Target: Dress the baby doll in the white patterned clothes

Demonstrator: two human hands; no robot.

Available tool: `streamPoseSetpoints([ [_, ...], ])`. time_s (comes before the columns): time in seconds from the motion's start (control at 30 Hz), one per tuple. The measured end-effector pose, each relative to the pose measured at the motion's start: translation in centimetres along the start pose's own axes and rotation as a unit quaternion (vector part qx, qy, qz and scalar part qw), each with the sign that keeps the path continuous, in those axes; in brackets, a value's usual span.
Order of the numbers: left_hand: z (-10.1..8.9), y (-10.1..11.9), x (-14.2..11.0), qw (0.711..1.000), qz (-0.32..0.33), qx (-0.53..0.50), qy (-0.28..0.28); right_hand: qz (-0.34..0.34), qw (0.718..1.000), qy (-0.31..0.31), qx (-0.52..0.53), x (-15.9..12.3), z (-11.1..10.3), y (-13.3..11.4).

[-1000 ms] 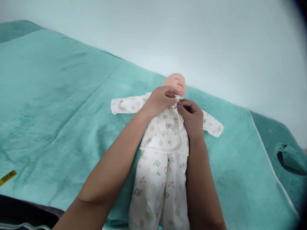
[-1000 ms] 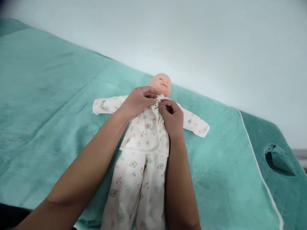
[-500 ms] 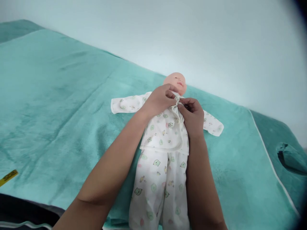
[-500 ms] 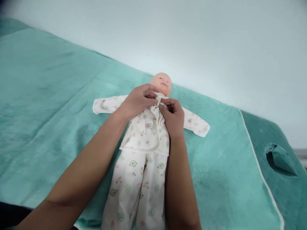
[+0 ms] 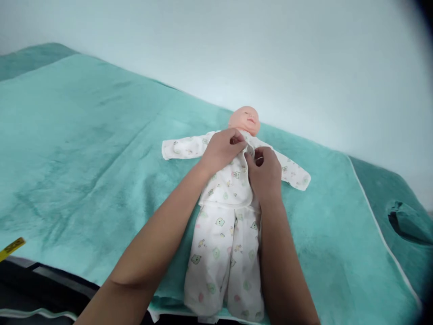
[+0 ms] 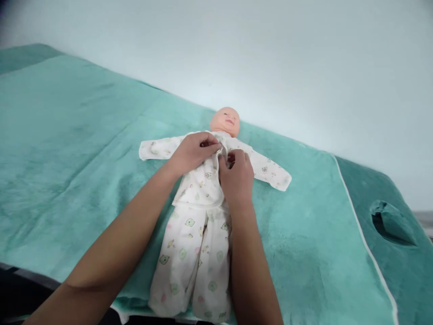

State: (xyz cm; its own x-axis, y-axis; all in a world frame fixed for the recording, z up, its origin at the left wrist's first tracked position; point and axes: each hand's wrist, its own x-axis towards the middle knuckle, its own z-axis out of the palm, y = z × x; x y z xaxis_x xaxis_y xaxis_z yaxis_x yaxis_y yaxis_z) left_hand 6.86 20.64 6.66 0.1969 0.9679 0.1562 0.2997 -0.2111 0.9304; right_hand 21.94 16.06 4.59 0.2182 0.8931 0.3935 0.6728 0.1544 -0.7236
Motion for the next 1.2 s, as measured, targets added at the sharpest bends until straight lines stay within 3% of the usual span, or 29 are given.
streamPoseSetpoints([
  [0.13,-1.0,0.2,-1.5,0.997,0.027,-0.003,-0.077,0.028,0.998,-0.023,0.053,-0.5,-0.6,0.5],
  [0.37,0.0,0.1,-1.3,0.995,0.047,0.044,-0.07,0.08,0.975,-0.003,0.207,0.1,-0.2,1.6],
  [0.53,-0.2,0.5,-1.0,0.996,0.047,-0.006,-0.071,0.121,0.947,-0.003,0.298,0.0,0.0,2.0],
  [0.77,-0.2,1.5,-0.2,0.995,0.026,0.013,-0.096,0.128,0.939,-0.026,0.319,0.2,0.0,2.2],
  [0.97,-0.5,1.8,-0.4,0.994,0.004,0.032,-0.102,0.078,0.944,-0.06,0.314,0.3,0.0,2.6],
  [1.2,-0.3,1.3,-0.3,0.995,0.016,0.02,-0.094,0.115,0.916,-0.052,0.38,0.4,0.2,3.4],
])
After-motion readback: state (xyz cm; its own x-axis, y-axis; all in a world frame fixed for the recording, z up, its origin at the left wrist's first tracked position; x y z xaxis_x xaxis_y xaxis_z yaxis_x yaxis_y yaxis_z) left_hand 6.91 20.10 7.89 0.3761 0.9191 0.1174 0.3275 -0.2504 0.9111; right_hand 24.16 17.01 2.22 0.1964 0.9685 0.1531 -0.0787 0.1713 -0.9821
